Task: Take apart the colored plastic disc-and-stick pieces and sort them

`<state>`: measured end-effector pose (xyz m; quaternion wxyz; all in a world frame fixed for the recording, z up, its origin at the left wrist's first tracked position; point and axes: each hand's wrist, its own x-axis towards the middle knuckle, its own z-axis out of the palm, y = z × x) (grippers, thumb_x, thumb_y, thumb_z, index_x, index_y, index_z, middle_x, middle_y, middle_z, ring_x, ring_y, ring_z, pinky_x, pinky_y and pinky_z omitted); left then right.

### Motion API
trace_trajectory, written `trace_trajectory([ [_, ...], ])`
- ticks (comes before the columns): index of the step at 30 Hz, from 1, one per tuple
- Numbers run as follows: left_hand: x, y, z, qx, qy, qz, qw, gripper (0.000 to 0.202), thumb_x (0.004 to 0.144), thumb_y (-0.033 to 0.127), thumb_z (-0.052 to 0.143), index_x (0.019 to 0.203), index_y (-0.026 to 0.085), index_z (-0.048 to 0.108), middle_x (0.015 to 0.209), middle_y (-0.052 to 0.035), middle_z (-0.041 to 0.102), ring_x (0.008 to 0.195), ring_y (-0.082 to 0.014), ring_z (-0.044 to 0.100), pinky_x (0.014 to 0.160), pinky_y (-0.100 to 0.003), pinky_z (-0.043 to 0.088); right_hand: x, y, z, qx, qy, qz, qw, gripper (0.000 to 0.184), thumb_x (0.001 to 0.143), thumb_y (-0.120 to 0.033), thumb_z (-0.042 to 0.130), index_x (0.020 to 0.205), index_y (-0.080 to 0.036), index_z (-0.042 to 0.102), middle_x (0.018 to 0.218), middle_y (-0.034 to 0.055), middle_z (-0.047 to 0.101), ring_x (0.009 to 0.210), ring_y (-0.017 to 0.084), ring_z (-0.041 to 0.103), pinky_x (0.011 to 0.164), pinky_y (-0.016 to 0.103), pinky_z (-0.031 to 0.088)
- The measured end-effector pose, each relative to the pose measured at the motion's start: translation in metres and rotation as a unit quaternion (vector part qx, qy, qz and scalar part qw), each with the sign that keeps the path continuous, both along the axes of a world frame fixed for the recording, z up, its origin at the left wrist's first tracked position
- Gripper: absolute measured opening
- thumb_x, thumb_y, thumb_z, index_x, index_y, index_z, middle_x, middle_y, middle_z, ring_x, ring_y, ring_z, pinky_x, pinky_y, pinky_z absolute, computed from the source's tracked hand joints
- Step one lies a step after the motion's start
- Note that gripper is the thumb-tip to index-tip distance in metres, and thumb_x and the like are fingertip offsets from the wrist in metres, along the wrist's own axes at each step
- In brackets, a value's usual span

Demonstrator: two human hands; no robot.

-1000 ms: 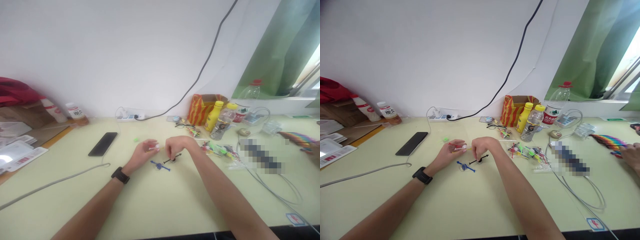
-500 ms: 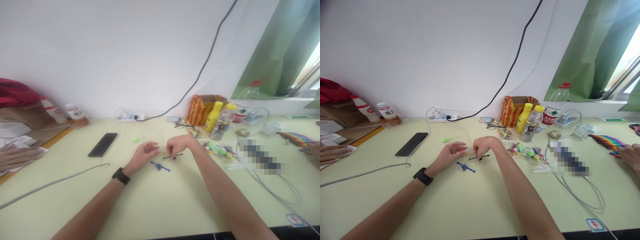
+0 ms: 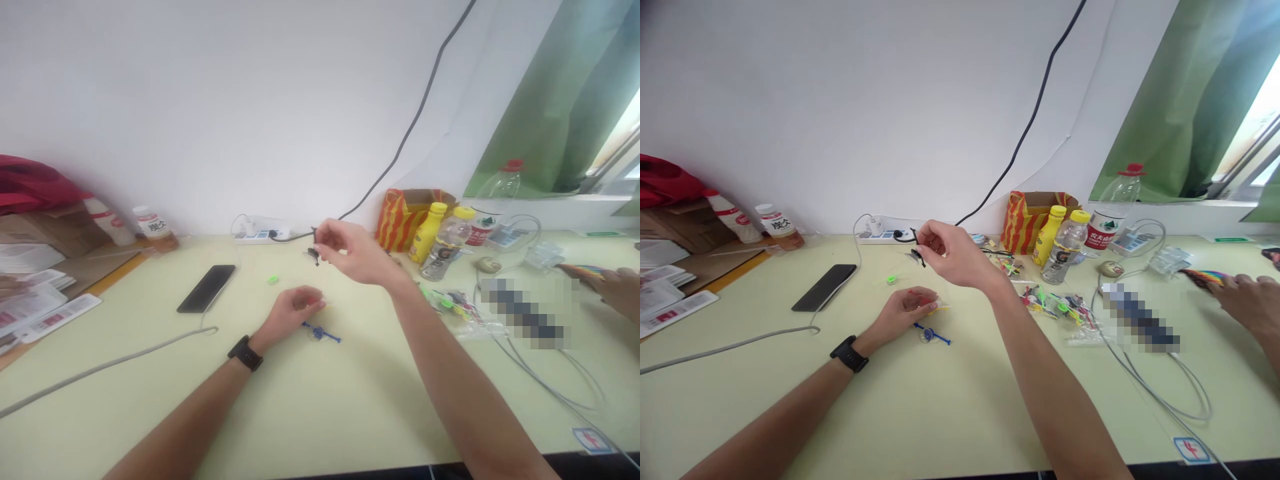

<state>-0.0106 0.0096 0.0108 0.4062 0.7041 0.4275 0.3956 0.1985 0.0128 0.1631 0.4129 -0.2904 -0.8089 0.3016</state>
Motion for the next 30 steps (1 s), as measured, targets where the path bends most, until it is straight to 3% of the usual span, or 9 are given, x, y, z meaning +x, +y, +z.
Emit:
trace_trajectory([
  [2,0.000,0.000,0.001,-0.002,0.005,0.000,1.000,0.038,0.086,0.052,0.073,0.105,0.019,0.074,0.106,-0.0086,0.077,0.096,-0.0263,0.073,0.086,-0.039,0.061,-0.008,0.002,-0.006,0.056,-0.028,-0.040,0.997,0.004,0.095,-0.023,0.053,0.093,-0.021,0.056,0.093,0.0030,0.065,0.081,0.016,0.059,0.073,0.029,0.047],
  [6,-0.001,0.000,0.001,-0.007,0.011,0.006,1.000,0.040,0.083,0.053,0.076,0.105,0.020,0.075,0.108,-0.0090,0.078,0.098,-0.0281,0.073,0.088,-0.041,0.061,-0.008,0.004,-0.015,0.119,-0.128,-0.047,0.983,0.008,0.094,-0.016,0.053,0.092,-0.020,0.059,0.104,0.0054,0.062,0.097,0.019,0.058,0.083,0.031,0.045],
  [10,-0.002,0.000,0.001,-0.009,0.020,0.007,1.000,0.043,0.079,0.050,0.081,0.112,0.023,0.074,0.115,-0.0076,0.077,0.104,-0.0290,0.072,0.090,-0.040,0.061,-0.001,0.005,-0.019,0.127,-0.236,-0.060,0.962,0.012,0.091,-0.012,0.057,0.085,-0.020,0.063,0.111,0.0077,0.060,0.110,0.023,0.055,0.085,0.033,0.043],
  [13,-0.001,-0.001,0.003,-0.004,0.036,-0.005,0.999,0.041,0.081,0.050,0.079,0.111,0.022,0.074,0.110,-0.0077,0.077,0.097,-0.0282,0.074,0.084,-0.039,0.061,0.002,0.004,-0.018,0.134,-0.234,-0.063,0.961,0.012,0.092,-0.013,0.057,0.091,-0.020,0.066,0.115,0.0073,0.061,0.112,0.023,0.055,0.086,0.033,0.043],
  [17,-0.003,0.002,0.010,0.019,0.011,0.032,0.999,0.037,0.086,0.051,0.073,0.106,0.020,0.075,0.113,-0.0100,0.077,0.094,-0.0279,0.073,0.081,-0.038,0.060,0.006,-0.003,-0.006,0.120,-0.182,-0.083,0.972,0.010,0.092,-0.018,0.057,0.088,-0.020,0.066,0.100,0.0045,0.067,0.095,0.019,0.060,0.079,0.031,0.043],
  [20,-0.008,0.007,0.013,0.031,-0.002,0.041,0.999,0.038,0.085,0.049,0.074,0.109,0.019,0.073,0.115,-0.0106,0.076,0.100,-0.0284,0.073,0.085,-0.038,0.059,0.005,-0.011,0.000,0.036,-0.240,0.001,0.970,0.012,0.090,-0.022,0.058,0.082,-0.021,0.067,0.083,0.0012,0.069,0.074,0.016,0.059,0.064,0.028,0.041],
  [23,-0.013,0.011,0.009,0.017,0.009,0.019,1.000,0.047,0.085,0.048,0.075,0.120,0.018,0.068,0.107,-0.0111,0.077,0.097,-0.0281,0.073,0.087,-0.039,0.058,-0.007,-0.014,-0.008,-0.061,-0.386,0.089,0.916,0.010,0.082,-0.026,0.068,0.073,-0.021,0.068,0.076,0.0005,0.070,0.063,0.014,0.058,0.055,0.027,0.037],
  [27,-0.015,0.013,0.003,0.012,0.011,0.024,1.000,0.053,0.085,0.045,0.075,0.129,0.019,0.063,0.114,-0.0131,0.075,0.104,-0.0289,0.071,0.090,-0.040,0.058,-0.040,-0.013,-0.036,-0.129,-0.556,0.075,0.818,0.020,0.069,-0.030,0.079,0.062,-0.019,0.064,0.075,0.0046,0.069,0.065,0.020,0.062,0.056,0.030,0.041],
  [30,-0.014,0.014,0.000,0.023,0.028,0.007,0.999,0.039,0.086,0.042,0.074,0.116,0.018,0.068,0.117,-0.0121,0.073,0.110,-0.0291,0.069,0.092,-0.040,0.057,-0.057,-0.009,-0.053,-0.128,-0.591,0.078,0.792,0.008,0.071,-0.023,0.072,0.073,-0.018,0.066,0.089,0.0082,0.071,0.075,0.023,0.065,0.060,0.031,0.044],
])
